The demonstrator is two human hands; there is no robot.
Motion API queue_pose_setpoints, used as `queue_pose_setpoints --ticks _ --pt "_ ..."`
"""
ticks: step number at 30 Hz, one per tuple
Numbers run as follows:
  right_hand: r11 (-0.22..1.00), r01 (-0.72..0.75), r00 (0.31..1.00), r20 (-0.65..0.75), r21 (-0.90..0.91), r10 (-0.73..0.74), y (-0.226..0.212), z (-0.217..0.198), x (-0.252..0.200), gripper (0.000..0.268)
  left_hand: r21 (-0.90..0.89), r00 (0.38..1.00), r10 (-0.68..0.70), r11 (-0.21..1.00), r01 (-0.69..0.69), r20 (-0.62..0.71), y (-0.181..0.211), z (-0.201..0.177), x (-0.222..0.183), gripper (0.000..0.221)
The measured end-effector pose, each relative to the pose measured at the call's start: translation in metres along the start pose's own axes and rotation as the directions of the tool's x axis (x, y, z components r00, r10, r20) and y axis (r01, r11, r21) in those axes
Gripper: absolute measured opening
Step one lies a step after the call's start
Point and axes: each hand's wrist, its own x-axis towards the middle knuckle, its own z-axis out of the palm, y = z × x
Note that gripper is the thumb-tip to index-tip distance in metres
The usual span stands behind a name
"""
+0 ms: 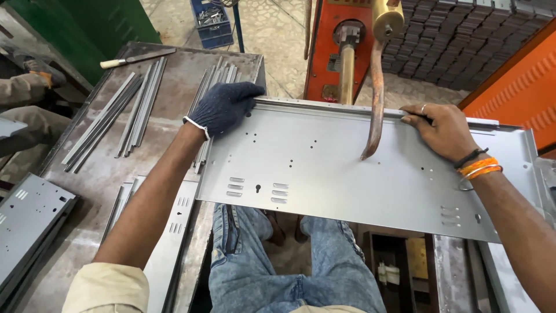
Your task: Spot welding metal strips onto metal panels using a stationary spot welding machine.
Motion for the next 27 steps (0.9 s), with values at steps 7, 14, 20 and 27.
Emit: queue_pose_setpoints --ticks 7,14,20,27 --pt "0.997 -0.037 0.999 -0.005 -0.067 0.037 0.000 0.001 -0.002 0.027 0.360 0.990 0.137 0.925 -0.121 -0.021 0.000 0.010 0.008 0.030" --pt "0.982 0.070 0.996 0.058 -0.173 -0.061 0.003 0.001 0.006 0.034 0.497 0.983 0.165 0.848 -0.181 0.078 -0.035 0.025 0.026 0.019" --pt "0.979 0.051 0.993 0.116 -0.199 -0.028 -0.007 0.006 0.014 0.031 0.485 0.988 0.146 0.861 -0.156 0.059 -0.030 0.025 0.024 0.016" --pt "0.967 -0.034 0.981 0.178 -0.252 0.081 -0.031 -0.012 -0.026 0.025 0.415 0.986 0.149 0.894 -0.168 0.079 0.019 0.025 -0.022 0.028"
